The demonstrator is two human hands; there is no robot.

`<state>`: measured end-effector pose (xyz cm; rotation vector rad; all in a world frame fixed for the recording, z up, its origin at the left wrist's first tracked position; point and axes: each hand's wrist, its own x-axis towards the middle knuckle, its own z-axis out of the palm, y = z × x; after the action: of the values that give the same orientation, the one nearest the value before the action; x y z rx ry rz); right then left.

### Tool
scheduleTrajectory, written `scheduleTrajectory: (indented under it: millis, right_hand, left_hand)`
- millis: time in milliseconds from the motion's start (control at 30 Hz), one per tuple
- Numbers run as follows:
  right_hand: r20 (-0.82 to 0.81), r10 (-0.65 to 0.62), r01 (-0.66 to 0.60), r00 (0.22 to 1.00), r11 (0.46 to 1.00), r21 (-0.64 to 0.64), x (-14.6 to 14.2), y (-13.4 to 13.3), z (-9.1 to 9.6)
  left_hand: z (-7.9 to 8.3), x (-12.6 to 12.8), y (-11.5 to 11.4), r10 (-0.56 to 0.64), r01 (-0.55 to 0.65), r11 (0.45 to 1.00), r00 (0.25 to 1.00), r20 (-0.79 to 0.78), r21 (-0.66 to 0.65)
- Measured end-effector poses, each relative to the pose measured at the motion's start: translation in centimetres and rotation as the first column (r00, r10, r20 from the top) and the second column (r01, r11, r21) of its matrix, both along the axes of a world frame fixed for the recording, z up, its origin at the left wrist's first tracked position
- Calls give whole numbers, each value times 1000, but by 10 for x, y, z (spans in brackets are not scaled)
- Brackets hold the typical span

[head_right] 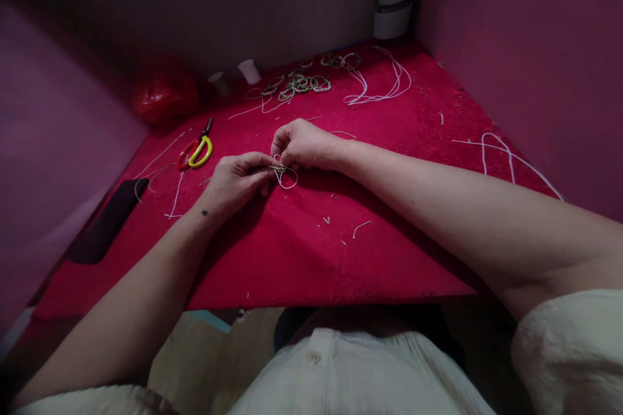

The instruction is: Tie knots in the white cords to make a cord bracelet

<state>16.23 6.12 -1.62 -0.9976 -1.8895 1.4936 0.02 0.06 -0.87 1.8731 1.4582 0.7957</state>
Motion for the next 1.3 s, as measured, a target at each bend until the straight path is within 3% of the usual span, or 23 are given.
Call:
scheduleTrajectory:
  millis: [300,633,900,967,1033,1133,1200,1300]
  right_hand:
    - [-23,-111,111,994,994,0,-2,-4,2]
    - [-10,116,-115,993,993,41,8,-2,6]
    - [19,30,-31,999,998,62,2,-6,4]
    - [43,-9,4,999,993,118,1,-5,3]
    - [66,-102,81,993,959,271,0,-6,4]
    - [64,-259,183,964,815,550,2,-13,11]
    - [88,-255,136,963,741,658,3,-22,17]
    - [239,-120,-110,964,639,762,5,-35,25]
  left_hand:
    - [3,2,-3,9,-9,1000,1000,8,-10]
    - [2,2,-3,23,-23,1000,1000,-14,12]
    - [-4,0,0,-5,9,997,999,-54,76]
    - [-3,0,0,-13,20,996,996,-86,87]
    - [-1,1,-1,-27,39,995,991,-132,93]
    - [2,1,-1,-44,60,994,984,-173,93]
    - [3,2,-1,-55,72,993,982,-179,93]
    - [3,1,0,-62,84,990,980,-189,110]
